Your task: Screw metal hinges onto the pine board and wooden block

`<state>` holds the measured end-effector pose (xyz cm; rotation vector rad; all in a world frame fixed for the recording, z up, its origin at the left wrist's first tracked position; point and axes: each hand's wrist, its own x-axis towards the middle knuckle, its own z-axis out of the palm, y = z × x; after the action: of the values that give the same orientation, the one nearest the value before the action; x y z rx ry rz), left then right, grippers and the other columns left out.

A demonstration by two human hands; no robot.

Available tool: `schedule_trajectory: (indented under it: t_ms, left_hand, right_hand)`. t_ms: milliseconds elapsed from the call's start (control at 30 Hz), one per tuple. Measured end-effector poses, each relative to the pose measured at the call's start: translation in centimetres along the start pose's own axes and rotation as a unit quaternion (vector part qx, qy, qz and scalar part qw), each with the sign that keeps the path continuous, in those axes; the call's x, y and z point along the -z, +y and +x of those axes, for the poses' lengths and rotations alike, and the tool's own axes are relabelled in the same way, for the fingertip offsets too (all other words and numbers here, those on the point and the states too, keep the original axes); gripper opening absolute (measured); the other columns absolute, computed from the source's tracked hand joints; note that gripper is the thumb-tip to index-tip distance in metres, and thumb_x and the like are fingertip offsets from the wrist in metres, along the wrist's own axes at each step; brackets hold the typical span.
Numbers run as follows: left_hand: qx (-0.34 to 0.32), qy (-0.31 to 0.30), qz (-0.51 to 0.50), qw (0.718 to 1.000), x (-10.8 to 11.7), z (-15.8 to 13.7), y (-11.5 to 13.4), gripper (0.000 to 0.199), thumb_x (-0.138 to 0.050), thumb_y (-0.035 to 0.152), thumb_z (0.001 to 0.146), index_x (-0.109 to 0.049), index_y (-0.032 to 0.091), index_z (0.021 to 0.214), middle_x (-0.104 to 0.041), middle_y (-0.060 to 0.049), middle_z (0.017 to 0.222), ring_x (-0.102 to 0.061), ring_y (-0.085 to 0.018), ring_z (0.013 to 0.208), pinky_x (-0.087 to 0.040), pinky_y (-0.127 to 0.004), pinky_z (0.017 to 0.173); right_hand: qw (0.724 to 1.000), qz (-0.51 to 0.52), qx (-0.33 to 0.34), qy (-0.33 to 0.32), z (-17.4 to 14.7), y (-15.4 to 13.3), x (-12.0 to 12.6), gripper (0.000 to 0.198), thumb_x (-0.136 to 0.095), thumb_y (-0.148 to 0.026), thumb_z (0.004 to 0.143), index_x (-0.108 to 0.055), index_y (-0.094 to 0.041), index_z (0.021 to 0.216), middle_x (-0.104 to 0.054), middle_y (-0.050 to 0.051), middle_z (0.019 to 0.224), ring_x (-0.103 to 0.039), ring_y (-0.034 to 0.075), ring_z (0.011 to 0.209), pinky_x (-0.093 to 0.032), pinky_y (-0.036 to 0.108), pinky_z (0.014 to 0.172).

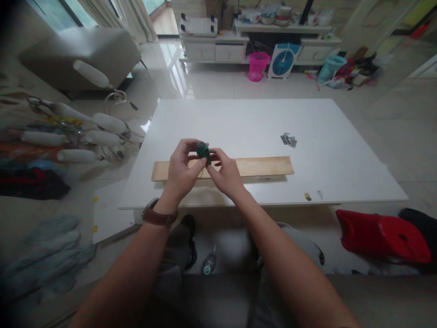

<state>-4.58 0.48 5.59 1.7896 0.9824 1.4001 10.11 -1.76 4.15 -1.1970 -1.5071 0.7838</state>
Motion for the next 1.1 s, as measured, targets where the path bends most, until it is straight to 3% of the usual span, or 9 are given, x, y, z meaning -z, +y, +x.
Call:
schedule_trajectory:
  t_ms: [233,333,533,800,1100]
  left_hand:
    - [-0.018,0.014,0.039,0.999,0.2,-0.6,0.3,0.042,-0.083,0.016,0.082,-0.07,0.027,0.12,-0.069,-0.002,0.109,-0.071,-0.017,0.099,-0.062,-0.028,0.079]
    - [-0.005,0.029,0.014,0.999,-0.1,-0.3,-0.3,0.049,-0.082,0.015,0.082,-0.064,0.028,0.126,-0.072,-0.001,0.108,-0.072,-0.017,0.1,-0.062,-0.03,0.082]
    - [0.018,0.013,-0.023,0.999,-0.5,0.6,-0.5,0.037,-0.072,0.011,0.086,-0.061,0.026,0.117,-0.074,-0.003,0.113,-0.074,-0.019,0.107,-0.063,-0.032,0.086]
    - [0.005,0.036,0.039,0.999,-0.1,0.3,0.2,0.041,-0.086,0.017,0.081,-0.07,0.027,0.118,-0.068,-0.003,0.115,-0.07,-0.017,0.101,-0.06,-0.027,0.077]
    - [0.0,0.04,0.031,0.999,-0.3,-0.6,0.1,0.047,-0.078,0.013,0.083,-0.062,0.027,0.125,-0.074,-0.003,0.111,-0.072,-0.018,0.102,-0.063,-0.029,0.08]
  right_hand:
    - [0.999,-0.039,-0.001,0.004,-0.2,0.0,-0.2,0.029,-0.067,-0.016,0.077,-0.065,-0.027,0.104,-0.079,0.002,0.1,-0.074,0.021,0.091,-0.058,0.038,0.08]
    - [1.0,-0.027,0.004,-0.001,-0.1,-0.3,-0.2,0.03,-0.067,-0.018,0.078,-0.064,-0.027,0.107,-0.079,0.002,0.105,-0.074,0.022,0.096,-0.058,0.037,0.081]
    - [1.0,-0.002,0.0,0.001,0.3,-0.3,0.0,0.026,-0.066,-0.024,0.086,-0.064,-0.028,0.112,-0.081,0.003,0.106,-0.076,0.022,0.1,-0.059,0.038,0.082]
    - [0.999,-0.046,0.004,0.023,0.2,-0.2,-0.2,0.027,-0.064,-0.017,0.079,-0.064,-0.027,0.104,-0.078,0.0,0.099,-0.073,0.021,0.092,-0.058,0.036,0.08]
    - [0.999,-0.035,0.001,0.014,-0.4,-0.9,-0.1,0.025,-0.066,-0.021,0.084,-0.063,-0.029,0.108,-0.081,0.001,0.104,-0.075,0.022,0.098,-0.058,0.038,0.083]
